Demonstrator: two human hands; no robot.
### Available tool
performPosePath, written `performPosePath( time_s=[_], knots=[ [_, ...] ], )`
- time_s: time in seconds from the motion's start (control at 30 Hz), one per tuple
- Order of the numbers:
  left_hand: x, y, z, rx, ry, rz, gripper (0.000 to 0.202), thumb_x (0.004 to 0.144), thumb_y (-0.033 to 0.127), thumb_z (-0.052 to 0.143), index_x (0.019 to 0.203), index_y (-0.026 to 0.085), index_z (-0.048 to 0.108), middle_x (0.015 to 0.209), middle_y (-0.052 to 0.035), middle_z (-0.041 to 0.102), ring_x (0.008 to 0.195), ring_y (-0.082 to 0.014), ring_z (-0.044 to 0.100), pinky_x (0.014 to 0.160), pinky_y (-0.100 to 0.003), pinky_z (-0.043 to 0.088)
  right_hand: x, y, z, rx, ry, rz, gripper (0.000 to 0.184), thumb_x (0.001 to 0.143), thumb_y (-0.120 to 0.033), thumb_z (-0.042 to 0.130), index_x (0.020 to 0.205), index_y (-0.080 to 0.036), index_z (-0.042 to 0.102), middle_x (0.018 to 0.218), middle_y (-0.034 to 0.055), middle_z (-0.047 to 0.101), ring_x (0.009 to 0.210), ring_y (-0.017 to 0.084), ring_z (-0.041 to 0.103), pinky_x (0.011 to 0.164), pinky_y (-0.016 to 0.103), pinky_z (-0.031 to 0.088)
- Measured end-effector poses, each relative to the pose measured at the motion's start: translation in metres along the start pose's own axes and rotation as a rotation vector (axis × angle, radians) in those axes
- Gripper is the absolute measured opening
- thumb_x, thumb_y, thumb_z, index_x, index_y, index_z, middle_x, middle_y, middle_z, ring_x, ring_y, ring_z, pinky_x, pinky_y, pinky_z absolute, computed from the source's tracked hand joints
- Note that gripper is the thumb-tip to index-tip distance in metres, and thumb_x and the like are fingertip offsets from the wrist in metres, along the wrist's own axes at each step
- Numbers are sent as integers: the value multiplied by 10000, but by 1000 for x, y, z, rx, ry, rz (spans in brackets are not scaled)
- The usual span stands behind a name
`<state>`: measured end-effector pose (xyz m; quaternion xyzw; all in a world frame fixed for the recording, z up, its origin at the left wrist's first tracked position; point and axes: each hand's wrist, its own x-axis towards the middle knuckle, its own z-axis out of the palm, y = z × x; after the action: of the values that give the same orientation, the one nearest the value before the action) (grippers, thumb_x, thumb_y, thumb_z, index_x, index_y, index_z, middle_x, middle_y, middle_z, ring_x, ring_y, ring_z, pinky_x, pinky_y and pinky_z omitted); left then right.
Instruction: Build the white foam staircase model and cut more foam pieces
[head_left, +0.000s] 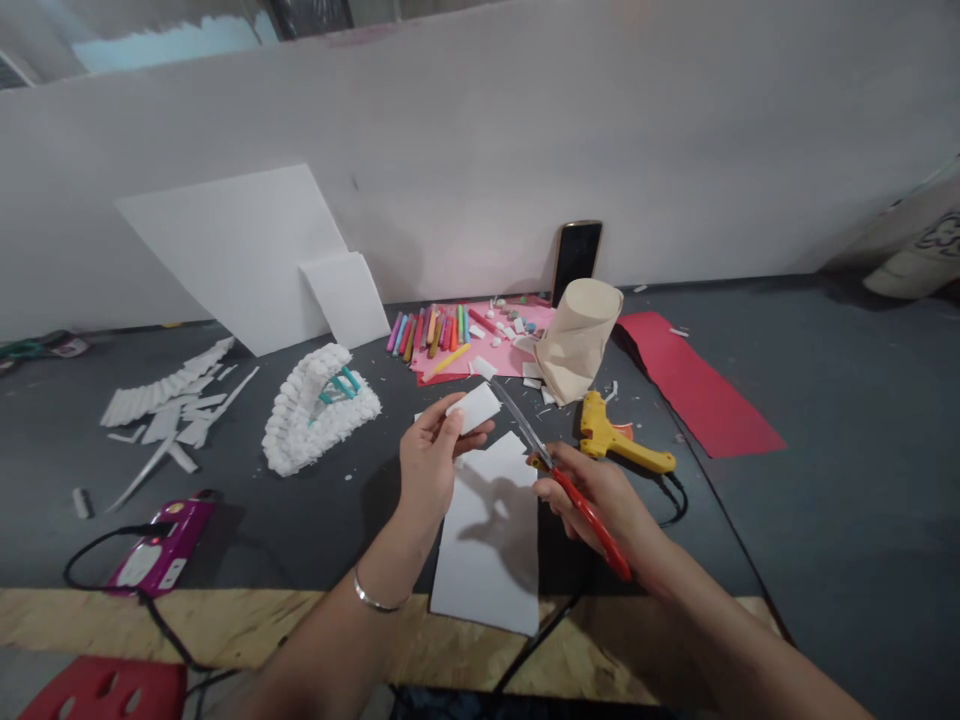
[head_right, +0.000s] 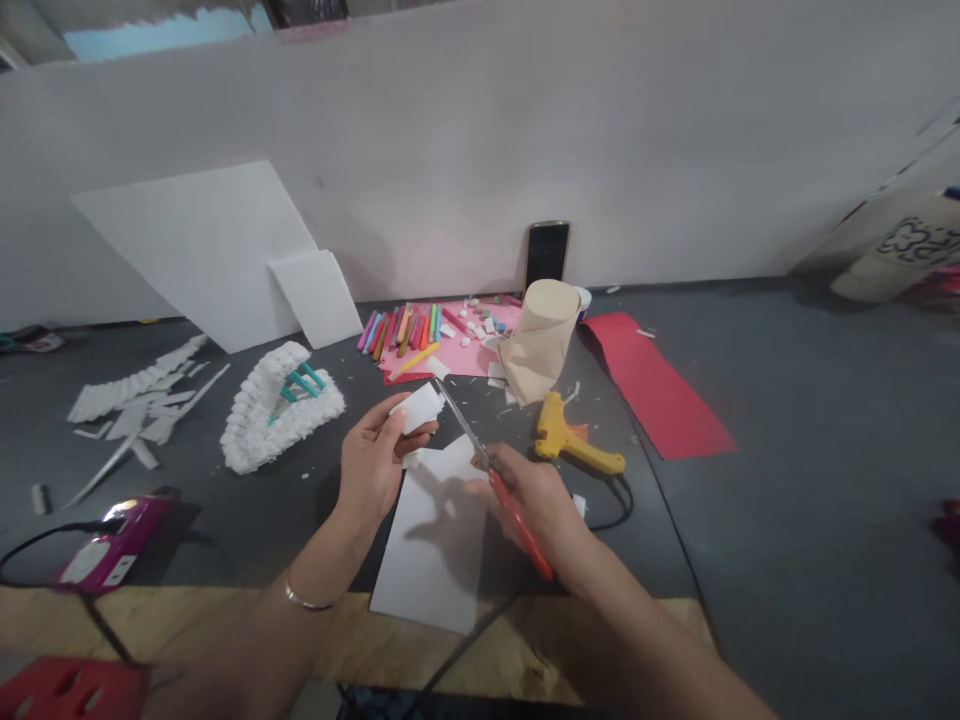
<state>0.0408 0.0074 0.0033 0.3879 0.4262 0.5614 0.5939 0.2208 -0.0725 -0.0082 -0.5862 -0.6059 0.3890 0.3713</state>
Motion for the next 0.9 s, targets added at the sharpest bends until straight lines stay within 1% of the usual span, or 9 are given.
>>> performPosePath(
  time_s=[0.1, 0.2, 0.27, 0.37, 0.47, 0.57, 0.77, 0.83, 0.9],
  knots=[
    [3, 3, 1, -16, -64, -59, 454, 712, 411, 786, 1049, 146, 638, 769, -54, 734, 677, -198, 737, 602, -257, 587, 2, 2, -1, 29, 31, 6, 426, 856, -606, 543, 986, -201, 560, 548, -56, 491, 369, 108, 488, 397, 217, 385],
    [9, 7, -3, -1, -116, -117, 460, 684, 416, 799, 1000, 161, 582, 695, -33, 708, 634, -193, 722, 550, -246, 560, 5, 4, -2, 41, 44, 11, 421, 855, -582, 553, 1018, -194, 559, 557, -58, 487, 377, 110, 495, 391, 216, 388],
    [14, 13, -10, 45, -150, -136, 449, 672, 405, 803, 967, 159, 572, 704, -38, 706, 633, -184, 714, 529, -230, 538, 6, 5, -3, 42, 61, 22, 415, 849, -566, 570, 1031, -193, 566, 559, -60, 492, 381, 110, 496, 393, 216, 394],
    [22, 22, -30, 177, -189, -124, 430, 690, 375, 780, 1004, 129, 620, 704, -44, 704, 585, -138, 674, 523, -208, 515, 5, 3, -4, 46, 83, 34, 423, 844, -554, 576, 1054, -187, 573, 558, -59, 504, 393, 112, 499, 403, 221, 405],
    [27, 27, -52, 338, -154, -53, 436, 730, 355, 729, 1083, 111, 652, 620, -16, 671, 508, -103, 608, 507, -199, 494, 3, 2, -4, 46, 95, 11, 414, 849, -539, 575, 1059, -183, 577, 557, -56, 500, 399, 111, 486, 400, 224, 394],
    [29, 27, -65, 461, -119, -8, 429, 740, 352, 700, 1093, 112, 656, 597, -3, 652, 489, -109, 602, 481, -203, 484, 2, 4, -3, 69, 83, -3, 406, 849, -528, 585, 1062, -183, 573, 569, -54, 489, 396, 106, 470, 391, 228, 386],
    [28, 22, -68, 574, -56, -11, 316, 706, 377, 693, 903, 140, 621, 645, -10, 662, 486, -145, 644, 417, -207, 471, 5, 11, 0, 66, 96, -29, 392, 857, -509, 582, 1070, -180, 576, 536, -64, 458, 387, 110, 466, 394, 233, 395],
    [29, 26, -70, 656, -49, -21, 310, 721, 400, 684, 891, 147, 626, 590, 1, 646, 431, -129, 605, 401, -197, 442, 7, 11, 0, 41, 106, -35, 360, 858, -498, 577, 1033, -183, 583, 516, -70, 441, 387, 109, 462, 393, 228, 389],
    [30, 32, -73, 747, -35, -11, 310, 746, 424, 671, 893, 153, 642, 488, 28, 587, 370, -99, 522, 383, -172, 379, 9, 10, 0, 38, 113, -35, 348, 851, -502, 580, 997, -187, 588, 508, -74, 425, 389, 107, 456, 396, 224, 388]
  ],
)
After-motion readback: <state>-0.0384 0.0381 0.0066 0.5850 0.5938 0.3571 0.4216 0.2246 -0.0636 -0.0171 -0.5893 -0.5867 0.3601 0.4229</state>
